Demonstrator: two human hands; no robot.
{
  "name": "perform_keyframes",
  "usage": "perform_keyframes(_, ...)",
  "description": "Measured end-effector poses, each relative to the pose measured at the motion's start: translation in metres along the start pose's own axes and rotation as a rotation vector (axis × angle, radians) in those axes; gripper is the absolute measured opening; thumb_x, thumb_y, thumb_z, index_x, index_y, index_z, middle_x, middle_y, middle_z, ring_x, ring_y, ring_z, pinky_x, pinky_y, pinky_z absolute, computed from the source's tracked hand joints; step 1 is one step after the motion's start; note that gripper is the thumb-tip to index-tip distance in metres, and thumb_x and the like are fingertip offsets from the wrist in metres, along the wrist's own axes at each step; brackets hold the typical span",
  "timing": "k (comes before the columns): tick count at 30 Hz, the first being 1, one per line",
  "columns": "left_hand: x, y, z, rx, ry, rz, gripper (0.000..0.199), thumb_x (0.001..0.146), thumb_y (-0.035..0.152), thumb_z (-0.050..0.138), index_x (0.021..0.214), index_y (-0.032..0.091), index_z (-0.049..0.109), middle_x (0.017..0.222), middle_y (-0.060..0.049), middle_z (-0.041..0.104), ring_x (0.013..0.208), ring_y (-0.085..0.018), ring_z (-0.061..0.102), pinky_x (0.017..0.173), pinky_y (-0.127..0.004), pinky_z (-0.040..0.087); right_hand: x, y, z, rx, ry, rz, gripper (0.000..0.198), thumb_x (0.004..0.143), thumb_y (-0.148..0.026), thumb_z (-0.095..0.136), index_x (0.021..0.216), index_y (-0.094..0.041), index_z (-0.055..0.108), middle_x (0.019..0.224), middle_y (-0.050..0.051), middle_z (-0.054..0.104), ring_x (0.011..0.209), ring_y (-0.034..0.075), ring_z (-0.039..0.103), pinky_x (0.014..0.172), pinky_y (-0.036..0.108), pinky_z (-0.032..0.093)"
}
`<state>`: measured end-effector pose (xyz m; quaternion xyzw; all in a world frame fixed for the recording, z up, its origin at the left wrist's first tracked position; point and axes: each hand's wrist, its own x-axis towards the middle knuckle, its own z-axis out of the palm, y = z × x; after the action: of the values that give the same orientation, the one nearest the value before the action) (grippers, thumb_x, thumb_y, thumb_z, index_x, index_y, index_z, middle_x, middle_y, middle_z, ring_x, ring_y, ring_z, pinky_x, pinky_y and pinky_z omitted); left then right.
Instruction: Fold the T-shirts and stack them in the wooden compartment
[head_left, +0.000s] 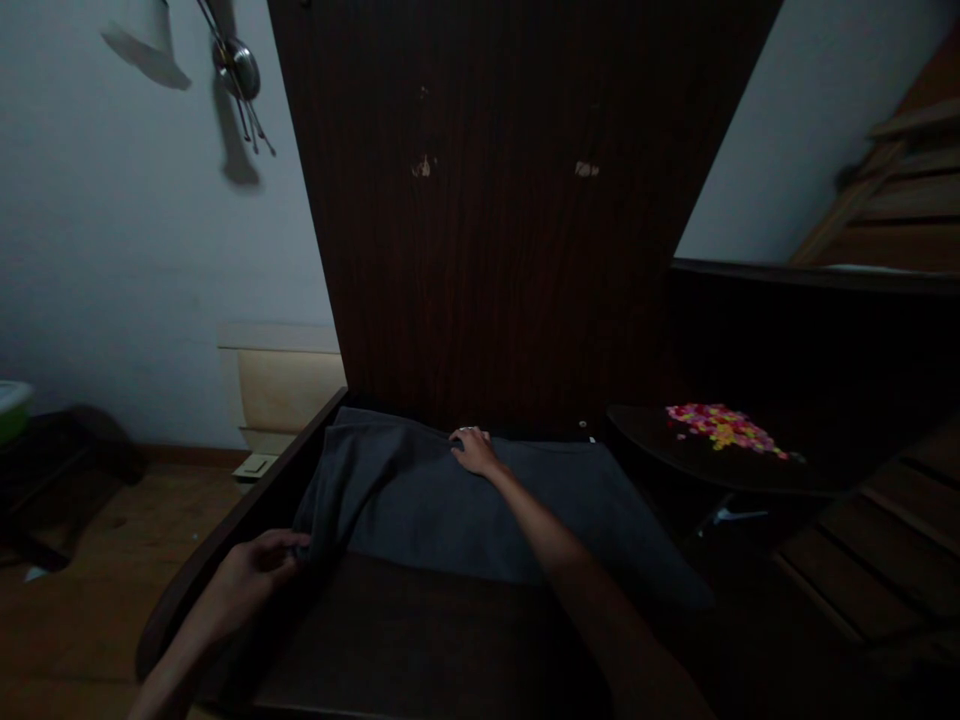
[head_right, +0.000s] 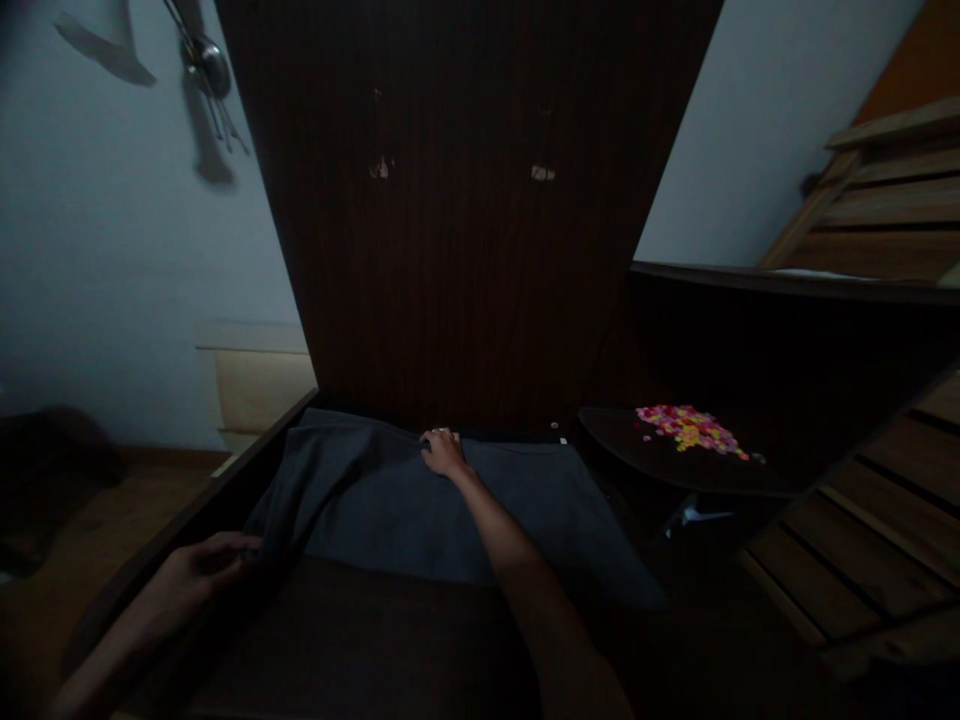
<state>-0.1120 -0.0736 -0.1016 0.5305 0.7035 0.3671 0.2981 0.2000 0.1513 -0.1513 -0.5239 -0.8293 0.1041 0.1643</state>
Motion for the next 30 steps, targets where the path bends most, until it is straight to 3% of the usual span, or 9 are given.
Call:
perform_keyframes(4, -0.0006, 0.0004, -0.0006, 0.003, 0.072, 0.019, 0.039, 0.041, 0.051, 0.078, 0.069, 0.024, 0.077, 0.085, -0.007, 0.074, 0.083, -0.03, 0.067, 0.078, -0.035, 0.053, 0.0007, 0.001, 0.0001, 0.008, -0.005, 0.002, 0.026, 0.086, -0.023, 0.057, 0.111, -0.025, 0.063, 0.122, 0.005, 0.063, 0.119, 0.022, 0.048, 0.097, 0.036, 0.03)
perform_keyframes(9, -0.001, -0.0012, -0.0026, 0.071, 0.042, 0.062, 0.044, 0.046, 0.064, 0.074, 0.067, 0.026, 0.077, 0.094, -0.008, 0.072, 0.097, -0.032, 0.064, 0.09, -0.038, 0.05, 0.0013, 0.0002, 0.0, 0.008, -0.007, 0.01, 0.025, 0.086, -0.024, 0.057, 0.11, -0.025, 0.064, 0.122, 0.005, 0.063, 0.119, 0.022, 0.047, 0.096, 0.037, 0.031)
perform_keyframes(13, -0.0023, -0.003, -0.003, 0.225, 0.19, 0.195, 0.049, 0.053, 0.073, 0.066, 0.064, 0.026, 0.075, 0.108, -0.009, 0.066, 0.097, -0.031, 0.063, 0.094, -0.037, 0.048, 0.001, -0.001, -0.001, 0.017, -0.006, 0.021, 0.024, 0.086, -0.023, 0.057, 0.108, -0.026, 0.064, 0.121, 0.005, 0.063, 0.119, 0.022, 0.047, 0.097, 0.037, 0.03)
perform_keyframes(15, -0.0042, -0.0018, -0.003, 0.265, 0.233, 0.246, 0.05, 0.057, 0.074, 0.062, 0.065, 0.026, 0.074, 0.112, -0.009, 0.064, 0.097, -0.03, 0.063, 0.093, -0.036, 0.049, 0.0009, -0.0011, -0.0013, 0.02, -0.009, 0.019, 0.024, 0.086, -0.023, 0.057, 0.109, -0.025, 0.064, 0.122, 0.005, 0.063, 0.119, 0.021, 0.048, 0.097, 0.037, 0.03)
perform_keyframes(17, -0.0066, 0.0002, -0.0028, 0.25, 0.2, 0.276, 0.051, 0.061, 0.074, 0.059, 0.07, 0.026, 0.074, 0.11, -0.009, 0.066, 0.096, -0.029, 0.063, 0.091, -0.035, 0.049, 0.0009, -0.0009, -0.0013, 0.02, -0.007, 0.018, 0.024, 0.086, -0.023, 0.057, 0.109, -0.025, 0.064, 0.122, 0.005, 0.063, 0.119, 0.022, 0.048, 0.097, 0.037, 0.03)
perform_keyframes(22, -0.0093, 0.0007, -0.0011, 0.225, 0.066, 0.202, 0.049, 0.063, 0.07, 0.06, 0.077, 0.024, 0.068, 0.082, -0.006, 0.072, 0.079, -0.026, 0.067, 0.074, -0.029, 0.052, 0.0015, 0.0, -0.0011, 0.02, 0.001, 0.024, 0.023, 0.086, -0.023, 0.057, 0.107, -0.024, 0.065, 0.12, 0.006, 0.064, 0.118, 0.022, 0.049, 0.095, 0.036, 0.031)
perform_keyframes(27, -0.0048, -0.0054, 0.003, 0.424, 0.102, 0.175, 0.036, 0.069, 0.061, 0.058, 0.071, 0.025, 0.062, 0.076, -0.006, 0.072, 0.078, -0.028, 0.068, 0.067, -0.029, 0.05, 0.0027, -0.0021, 0.0001, 0.0, 0.008, 0.042, 0.019, 0.088, -0.025, 0.055, 0.104, -0.025, 0.064, 0.119, 0.005, 0.063, 0.115, 0.021, 0.049, 0.094, 0.035, 0.031)
perform_keyframes(30, -0.0037, -0.0069, 0.0055, 0.586, 0.116, 0.156, 0.026, 0.078, 0.048, 0.05, 0.081, 0.024, 0.061, 0.081, -0.01, 0.072, 0.079, -0.029, 0.069, 0.066, -0.03, 0.047, 0.0042, -0.0046, 0.0024, -0.012, 0.02, 0.057, 0.017, 0.088, -0.024, 0.054, 0.102, -0.024, 0.064, 0.115, 0.006, 0.062, 0.114, 0.021, 0.048, 0.093, 0.035, 0.03)
